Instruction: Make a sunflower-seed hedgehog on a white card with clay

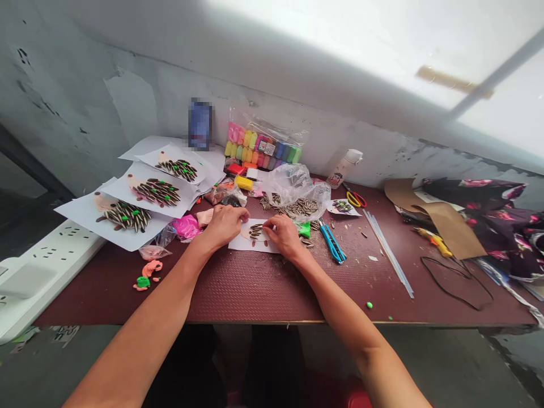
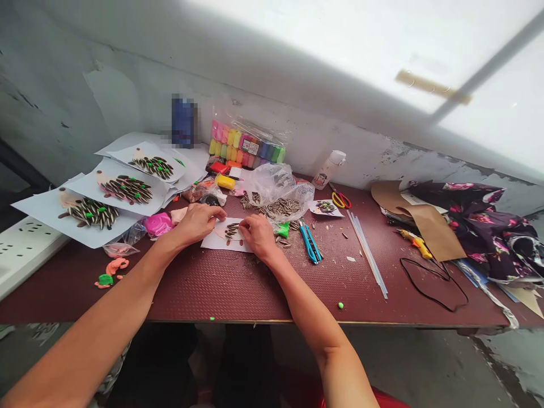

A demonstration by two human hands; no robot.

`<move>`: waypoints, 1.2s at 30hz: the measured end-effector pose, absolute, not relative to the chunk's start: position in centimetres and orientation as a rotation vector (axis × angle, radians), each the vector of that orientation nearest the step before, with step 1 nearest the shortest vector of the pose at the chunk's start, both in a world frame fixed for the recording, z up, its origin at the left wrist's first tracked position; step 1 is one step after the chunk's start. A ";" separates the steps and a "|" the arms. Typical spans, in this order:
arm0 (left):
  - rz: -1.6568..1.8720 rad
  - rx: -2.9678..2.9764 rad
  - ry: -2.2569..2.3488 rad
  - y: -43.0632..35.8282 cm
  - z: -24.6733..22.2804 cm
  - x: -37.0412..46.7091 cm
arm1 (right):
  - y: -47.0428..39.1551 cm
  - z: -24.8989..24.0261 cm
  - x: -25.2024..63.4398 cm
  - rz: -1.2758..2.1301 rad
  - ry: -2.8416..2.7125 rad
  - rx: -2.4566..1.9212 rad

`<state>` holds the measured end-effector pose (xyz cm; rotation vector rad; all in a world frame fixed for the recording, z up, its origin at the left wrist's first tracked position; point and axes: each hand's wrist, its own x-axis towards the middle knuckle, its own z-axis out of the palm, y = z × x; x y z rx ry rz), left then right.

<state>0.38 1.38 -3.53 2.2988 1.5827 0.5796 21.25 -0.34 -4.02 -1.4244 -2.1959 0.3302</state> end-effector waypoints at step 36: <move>0.581 2.280 1.551 1.7 -3.6 0.2 | 4.8 -2.1 20.8 -0.105 -2.449 -1.792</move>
